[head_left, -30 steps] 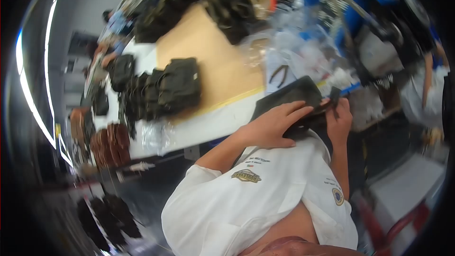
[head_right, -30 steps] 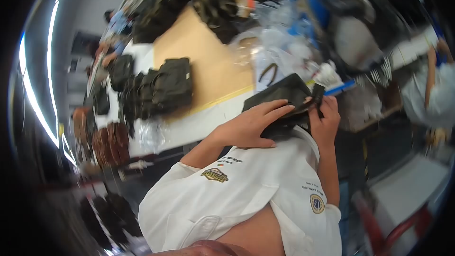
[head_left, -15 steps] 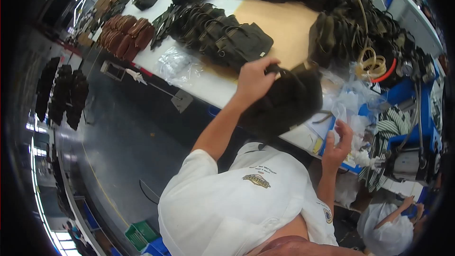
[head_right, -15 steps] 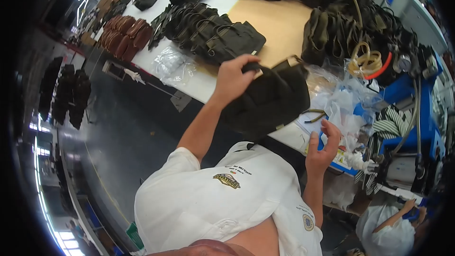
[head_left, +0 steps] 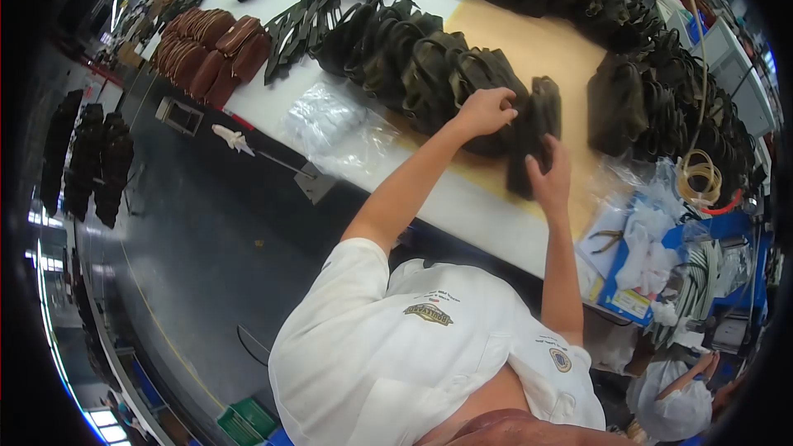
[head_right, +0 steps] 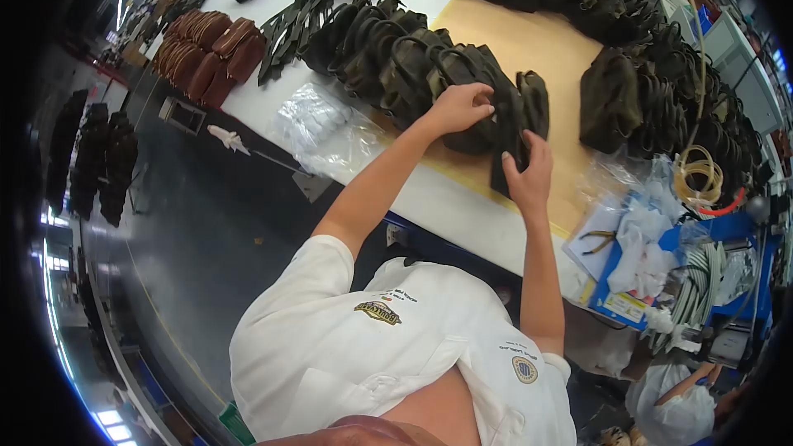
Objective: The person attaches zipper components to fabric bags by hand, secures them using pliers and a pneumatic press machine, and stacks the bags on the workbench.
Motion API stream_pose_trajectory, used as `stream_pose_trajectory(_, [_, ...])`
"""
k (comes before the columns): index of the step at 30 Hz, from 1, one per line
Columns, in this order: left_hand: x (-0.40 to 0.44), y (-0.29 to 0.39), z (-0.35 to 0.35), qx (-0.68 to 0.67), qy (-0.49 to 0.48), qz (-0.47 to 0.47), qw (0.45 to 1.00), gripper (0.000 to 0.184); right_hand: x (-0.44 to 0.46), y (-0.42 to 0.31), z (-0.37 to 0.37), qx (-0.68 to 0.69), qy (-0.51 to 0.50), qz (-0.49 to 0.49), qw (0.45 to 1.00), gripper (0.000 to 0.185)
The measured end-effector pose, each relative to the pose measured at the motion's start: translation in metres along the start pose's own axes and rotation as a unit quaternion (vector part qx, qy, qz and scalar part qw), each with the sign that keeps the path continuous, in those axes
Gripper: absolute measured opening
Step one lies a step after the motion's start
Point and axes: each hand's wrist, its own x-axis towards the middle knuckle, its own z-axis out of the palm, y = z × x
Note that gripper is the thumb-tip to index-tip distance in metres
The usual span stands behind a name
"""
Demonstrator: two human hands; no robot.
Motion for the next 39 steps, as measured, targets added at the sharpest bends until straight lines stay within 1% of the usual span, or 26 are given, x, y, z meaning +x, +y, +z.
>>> stream_pose_trajectory(3, [-0.002,-0.036,-0.068,-0.037,0.055,0.029,0.997,0.034,0.038,-0.014,0.045,-0.074,0.001,0.096,0.993,0.058])
stream_pose_trajectory(5, [0.007,-0.074,-0.127,-0.033,0.156,0.023,0.987,0.028,0.048,-0.023,0.058,-0.140,-0.037,0.109,0.983,0.062])
stream_pose_trajectory(6, [0.012,-0.085,-0.163,-0.023,0.195,-0.009,0.981,0.027,0.056,-0.023,0.063,-0.173,-0.038,0.108,0.978,0.063])
stream_pose_trajectory(8, [0.034,-0.131,-0.227,0.041,0.280,0.020,0.959,0.027,0.066,-0.037,0.068,-0.229,-0.007,0.108,0.967,0.067])
stream_pose_trajectory(9, [0.050,-0.171,-0.251,0.111,0.331,0.016,0.937,0.030,0.070,-0.045,0.069,-0.255,-0.006,0.082,0.964,0.069])
stream_pose_trajectory(10, [0.054,-0.171,-0.275,0.136,0.343,-0.007,0.929,0.040,0.076,-0.050,0.069,-0.280,-0.006,0.057,0.958,0.070])
stream_pose_trajectory(11, [0.066,-0.200,-0.291,0.237,0.377,0.032,0.895,0.053,0.078,-0.051,0.070,-0.306,-0.008,0.033,0.951,0.072])
stream_pose_trajectory(12, [0.075,-0.220,-0.302,0.245,0.339,-0.015,0.908,0.060,0.080,-0.047,0.074,-0.253,-0.053,0.044,0.965,0.075])
stream_pose_trajectory(13, [0.081,-0.234,-0.306,0.252,0.303,-0.062,0.917,0.068,0.079,-0.048,0.080,-0.280,-0.083,0.046,0.955,0.075])
stream_pose_trajectory(15, [0.084,-0.248,-0.303,0.167,0.177,-0.122,0.962,0.072,0.082,-0.061,0.097,-0.332,-0.146,0.045,0.931,0.075])
stream_pose_trajectory(16, [0.084,-0.252,-0.302,0.125,0.113,-0.152,0.974,0.075,0.087,-0.072,0.104,-0.333,-0.163,0.091,0.924,0.064])
stream_pose_trajectory(17, [0.084,-0.248,-0.297,0.158,0.085,-0.150,0.972,0.073,0.090,-0.066,0.106,-0.344,-0.161,0.105,0.919,0.058])
stream_pose_trajectory(19, [0.082,-0.248,-0.283,0.144,0.083,-0.144,0.976,0.067,0.098,-0.044,0.115,-0.358,-0.159,0.126,0.911,0.048])
stream_pose_trajectory(20, [0.081,-0.239,-0.278,0.127,0.080,-0.144,0.978,0.064,0.108,-0.037,0.117,-0.332,-0.129,0.143,0.923,0.037])
stream_pose_trajectory(21, [0.081,-0.227,-0.274,0.110,0.079,-0.144,0.980,0.061,0.117,-0.031,0.118,-0.293,-0.059,0.098,0.949,0.032])
stream_pose_trajectory(23, [0.083,-0.218,-0.269,0.027,0.060,-0.164,0.984,0.062,0.141,-0.038,0.118,-0.136,0.008,0.242,0.961,0.027])
stream_pose_trajectory(24, [0.085,-0.209,-0.266,-0.015,0.045,-0.166,0.985,0.066,0.155,-0.049,0.115,-0.084,-0.014,0.296,0.952,0.028])
stream_pose_trajectory(27, [0.092,-0.203,-0.257,-0.096,-0.030,-0.165,0.981,0.075,0.178,-0.073,0.134,-0.011,-0.055,0.240,0.969,0.033])
stream_pose_trajectory(28, [0.096,-0.204,-0.256,-0.116,-0.058,-0.162,0.978,0.079,0.181,-0.084,0.147,-0.065,-0.055,0.215,0.973,0.037])
stream_pose_trajectory(29, [0.097,-0.200,-0.255,-0.114,-0.077,-0.155,0.978,0.083,0.184,-0.093,0.158,-0.022,-0.120,0.212,0.970,0.042])
stream_pose_trajectory(30, [0.095,-0.191,-0.256,-0.110,-0.097,-0.149,0.978,0.087,0.185,-0.083,0.178,0.131,-0.164,0.235,0.949,0.050])
stream_pose_trajectory(31, [0.092,-0.182,-0.255,-0.108,-0.120,-0.144,0.976,0.091,0.184,-0.076,0.193,0.203,-0.232,0.264,0.914,0.060])
stream_pose_trajectory(32, [0.089,-0.174,-0.253,-0.047,-0.121,-0.149,0.980,0.099,0.182,-0.067,0.212,0.120,-0.209,0.261,0.935,0.066])
stream_pose_trajectory(35, [0.084,-0.175,-0.238,-0.026,-0.086,-0.158,0.983,0.098,0.208,-0.118,0.203,0.135,-0.277,0.324,0.894,0.072])
stream_pose_trajectory(38, [0.089,-0.177,-0.230,-0.037,-0.063,-0.179,0.981,0.096,0.215,-0.097,0.210,0.189,-0.324,0.354,0.857,0.100])
stream_pose_trajectory(39, [0.089,-0.176,-0.227,-0.035,-0.054,-0.183,0.981,0.096,0.214,-0.093,0.212,0.179,-0.326,0.339,0.864,0.100])
